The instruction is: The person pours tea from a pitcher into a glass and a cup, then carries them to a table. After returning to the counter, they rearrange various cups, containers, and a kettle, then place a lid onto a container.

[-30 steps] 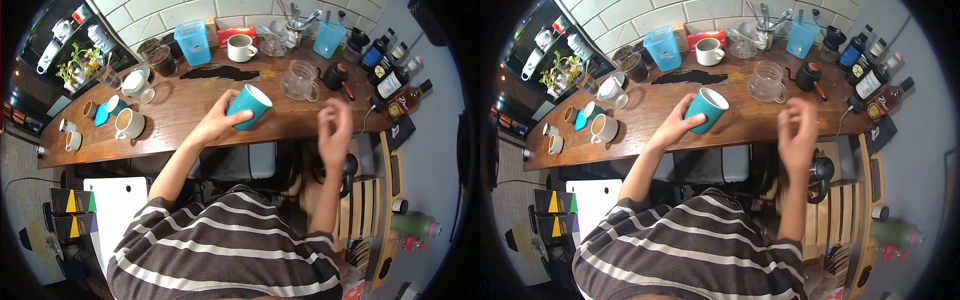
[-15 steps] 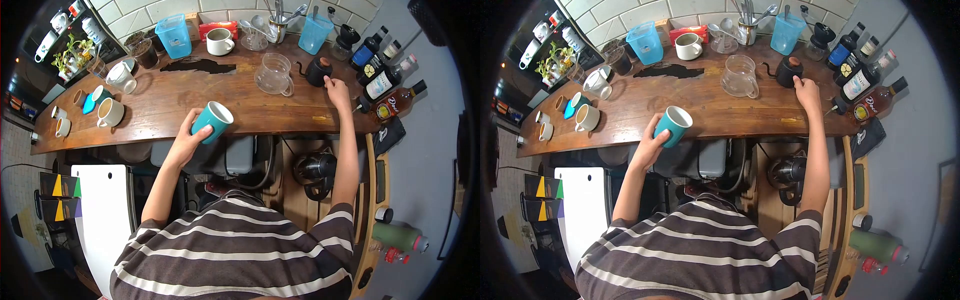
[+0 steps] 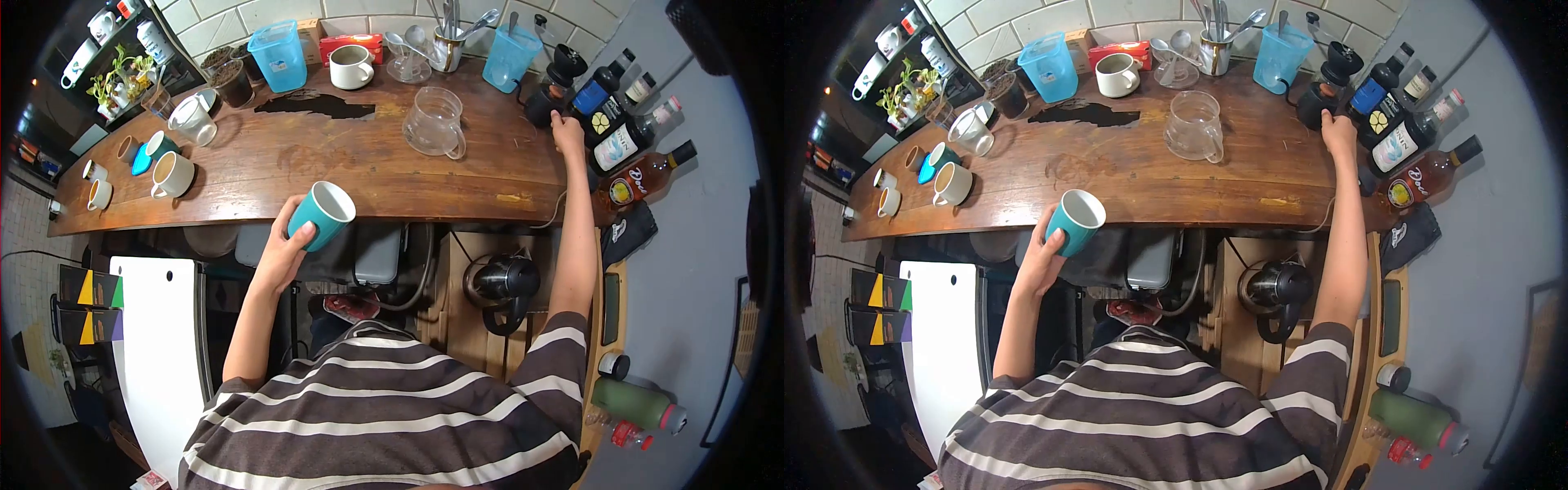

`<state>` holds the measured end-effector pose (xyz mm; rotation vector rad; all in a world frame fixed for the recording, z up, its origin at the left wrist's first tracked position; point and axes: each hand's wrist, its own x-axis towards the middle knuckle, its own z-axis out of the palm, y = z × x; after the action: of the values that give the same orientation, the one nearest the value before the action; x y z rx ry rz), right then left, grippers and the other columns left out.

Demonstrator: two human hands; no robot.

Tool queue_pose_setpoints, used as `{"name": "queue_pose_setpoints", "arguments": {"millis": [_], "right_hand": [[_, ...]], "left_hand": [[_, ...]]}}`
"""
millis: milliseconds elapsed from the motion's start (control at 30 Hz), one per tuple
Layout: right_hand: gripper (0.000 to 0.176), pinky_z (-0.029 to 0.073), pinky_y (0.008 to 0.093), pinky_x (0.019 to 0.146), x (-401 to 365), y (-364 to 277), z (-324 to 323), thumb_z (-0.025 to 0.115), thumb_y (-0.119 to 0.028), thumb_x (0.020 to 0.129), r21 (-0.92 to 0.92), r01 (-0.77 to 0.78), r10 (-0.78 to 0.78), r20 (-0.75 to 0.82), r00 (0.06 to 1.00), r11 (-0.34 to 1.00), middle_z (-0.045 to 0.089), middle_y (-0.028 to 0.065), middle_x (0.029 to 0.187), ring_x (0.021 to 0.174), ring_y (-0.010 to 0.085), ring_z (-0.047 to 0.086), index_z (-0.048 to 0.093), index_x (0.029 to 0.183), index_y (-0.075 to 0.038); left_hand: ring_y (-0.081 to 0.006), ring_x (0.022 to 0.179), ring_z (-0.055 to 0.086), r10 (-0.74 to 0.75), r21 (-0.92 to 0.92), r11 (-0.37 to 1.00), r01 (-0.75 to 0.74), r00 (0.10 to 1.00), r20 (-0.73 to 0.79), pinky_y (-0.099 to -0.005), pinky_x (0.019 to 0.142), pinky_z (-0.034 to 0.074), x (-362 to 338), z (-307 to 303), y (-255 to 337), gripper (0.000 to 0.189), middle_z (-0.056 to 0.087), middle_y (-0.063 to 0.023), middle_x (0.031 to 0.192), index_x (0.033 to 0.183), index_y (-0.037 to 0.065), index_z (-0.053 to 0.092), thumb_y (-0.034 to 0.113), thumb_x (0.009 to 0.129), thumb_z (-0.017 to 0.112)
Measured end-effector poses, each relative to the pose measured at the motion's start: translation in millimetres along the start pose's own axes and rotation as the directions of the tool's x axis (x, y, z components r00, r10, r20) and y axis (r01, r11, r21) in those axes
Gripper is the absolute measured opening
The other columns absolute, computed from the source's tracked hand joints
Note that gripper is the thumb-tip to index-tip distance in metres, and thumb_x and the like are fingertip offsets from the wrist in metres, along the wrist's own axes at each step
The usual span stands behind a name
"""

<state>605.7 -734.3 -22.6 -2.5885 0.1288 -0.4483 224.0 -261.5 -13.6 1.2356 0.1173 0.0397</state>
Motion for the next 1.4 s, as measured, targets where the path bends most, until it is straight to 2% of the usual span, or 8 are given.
{"name": "queue_pose_setpoints", "arguments": {"millis": [167,667,800,867,933,1100,1267,1400], "right_hand": [[0.048,0.045,0.0302,0.044,4.1,-3.5,-8.1,0.058,-0.045,0.098,0.133,-0.16,0.145,0.116,0.983,0.978,0.057,0.0036,0.06,0.046,0.0143,0.055,0.068,0.086,0.001],[0.058,0.05,0.0358,0.049,1.4,-5.7,-11.9,0.057,-0.054,0.096,0.114,-0.226,0.201,0.195,0.96,0.967,0.063,0.0103,0.061,0.052,0.0234,0.063,0.068,0.086,0.003],[0.062,0.054,0.0464,0.068,-45.2,-37.3,-46.1,0.057,-0.055,0.097,-0.352,0.016,-0.085,-0.182,0.98,0.936,0.068,0.0226,0.082,0.069,0.0408,0.068,0.066,0.101,0.006],[0.053,0.054,0.0465,0.083,-98.8,-89.7,-70.5,0.053,-0.05,0.1,-0.114,0.233,-0.251,-0.176,0.952,0.966,0.068,0.0197,0.094,0.092,0.0378,0.067,0.065,0.102,0.002],[0.045,0.056,0.0401,0.069,-154.9,-145.5,-68.5,0.055,-0.044,0.102,0.345,0.142,-0.192,0.114,0.975,0.928,0.063,0.0147,0.095,0.084,0.0284,0.068,0.066,0.105,0.0],[0.041,0.047,0.024,0.047,-188.5,-161.7,5.4,0.059,-0.039,0.101,0.508,0.2,-0.33,0.18,0.927,0.838,0.058,0.0119,0.114,0.065,0.0172,0.066,0.064,0.104,0.002],[0.032,0.044,0.023,0.047,-182.2,-163.9,8.1,0.05,-0.029,0.106,0.736,-0.266,-0.296,0.536,0.791,0.623,0.063,0.0065,0.089,0.062,0.0118,0.063,0.062,0.095,-0.001],[0.03,0.043,0.0224,0.048,-171.9,-149.2,14.3,0.048,-0.026,0.107,0.746,-0.219,-0.297,0.49,0.82,0.629,0.061,0.003,0.076,0.06,0.0097,0.06,0.06,0.089,-0.004]], "left_hand": [[-0.0212,0.122,0.053,-0.03,0.067,0.997,0.032,0.999,-0.033,-0.0371,0.098,0.047,-5.7,-12.3,-2.0,0.088,0.053,-0.0102,0.132,0.147,0.002,0.039,0.051,0.084,0.076],[-0.0235,0.093,0.066,-0.057,-0.06,0.996,0.063,0.994,0.096,-0.0307,0.078,0.055,0.8,-11.3,14.0,0.061,0.06,-0.0151,0.119,0.141,0.002,0.041,0.039,0.098,0.062],[-0.0234,0.093,0.066,-0.063,-0.126,0.989,0.082,0.988,0.142,-0.0313,0.078,0.055,9.4,-16.6,21.5,0.06,0.059,-0.0153,0.117,0.14,0.002,0.041,0.038,0.097,0.062],[-0.0236,0.092,0.066,-0.126,-0.226,0.961,0.161,0.979,0.161,-0.031,0.079,0.055,15.2,-15.2,28.6,0.058,0.059,-0.0155,0.117,0.138,0.002,0.042,0.036,0.096,0.063],[-0.0233,0.093,0.065,-0.123,-0.188,0.969,0.163,0.971,0.206,-0.0314,0.081,0.055,30.2,-19.9,30.5,0.056,0.058,-0.0153,0.116,0.136,0.002,0.043,0.036,0.096,0.063],[-0.0211,0.104,0.06,-0.07,0.105,0.993,0.05,0.979,0.191,-0.0353,0.091,0.05,63.3,-10.1,46.7,0.052,0.055,-0.0113,0.12,0.134,0.006,0.044,0.036,0.097,0.064],[-0.0156,0.107,0.054,-0.012,0.104,0.995,-0.001,0.993,0.121,-0.0315,0.091,0.047,75.1,-7.4,45.2,0.047,0.055,-0.0076,0.116,0.127,0.007,0.048,0.028,0.093,0.072],[-0.0142,0.109,0.053,0.002,0.155,0.988,-0.019,0.994,0.106,-0.0297,0.093,0.046,72.5,-4.7,39.6,0.046,0.056,-0.0068,0.116,0.125,0.007,0.051,0.028,0.091,0.074]]}}
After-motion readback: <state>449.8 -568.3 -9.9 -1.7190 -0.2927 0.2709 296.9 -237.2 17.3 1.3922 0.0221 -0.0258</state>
